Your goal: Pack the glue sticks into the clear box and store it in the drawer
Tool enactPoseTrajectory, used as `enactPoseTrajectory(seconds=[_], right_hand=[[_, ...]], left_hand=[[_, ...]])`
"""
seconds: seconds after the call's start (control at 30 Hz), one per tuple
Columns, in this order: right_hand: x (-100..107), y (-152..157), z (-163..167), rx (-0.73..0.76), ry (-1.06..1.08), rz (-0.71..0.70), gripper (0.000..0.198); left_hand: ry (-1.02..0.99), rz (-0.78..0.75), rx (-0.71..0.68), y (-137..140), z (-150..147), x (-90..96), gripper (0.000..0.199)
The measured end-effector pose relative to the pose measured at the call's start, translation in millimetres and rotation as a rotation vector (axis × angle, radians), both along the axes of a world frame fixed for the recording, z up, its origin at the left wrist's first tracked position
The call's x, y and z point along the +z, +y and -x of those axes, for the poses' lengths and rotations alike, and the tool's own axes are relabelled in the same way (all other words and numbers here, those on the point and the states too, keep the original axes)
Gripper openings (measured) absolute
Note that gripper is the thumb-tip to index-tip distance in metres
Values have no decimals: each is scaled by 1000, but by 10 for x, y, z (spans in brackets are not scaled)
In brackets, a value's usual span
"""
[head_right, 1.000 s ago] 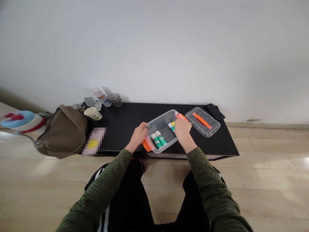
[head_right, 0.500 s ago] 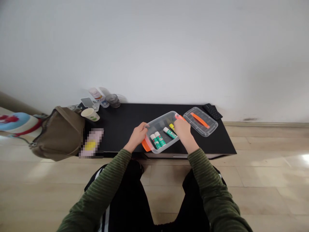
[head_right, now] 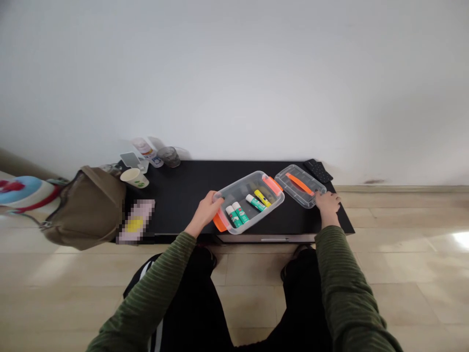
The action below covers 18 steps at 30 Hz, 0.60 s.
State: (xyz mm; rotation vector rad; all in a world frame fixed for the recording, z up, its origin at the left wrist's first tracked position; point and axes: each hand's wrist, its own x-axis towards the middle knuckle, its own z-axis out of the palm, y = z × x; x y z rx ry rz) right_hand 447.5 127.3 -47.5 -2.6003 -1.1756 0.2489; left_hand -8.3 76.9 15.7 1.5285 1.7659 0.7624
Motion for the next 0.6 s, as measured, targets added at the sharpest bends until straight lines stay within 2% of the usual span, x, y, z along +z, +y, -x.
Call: enactPoseTrajectory(seconds=[0.1, 0.23, 0.33, 0.4, 0.5, 0.6], right_hand=[[-152, 30, 11, -76, 37, -18, 70], [-233, 107, 33, -105, 66, -50, 67], [-216, 176, 40, -89, 113, -32, 64], [-184, 209, 68, -5, 145, -47, 58], [-124, 221, 150, 111, 207, -133, 49], [-46, 198, 217, 85, 253, -252, 40]], left_hand=[[-8, -22, -8, -1, -7, -10, 27], [-13, -28, -4, 40, 0, -53, 28], [-16, -27, -3, 66, 4, -66, 28], [-26, -34, -7, 73, 2, -58, 28], [-38, -27, -6, 72, -5, -36, 28], [-43, -15, 3, 73, -8, -29, 30]])
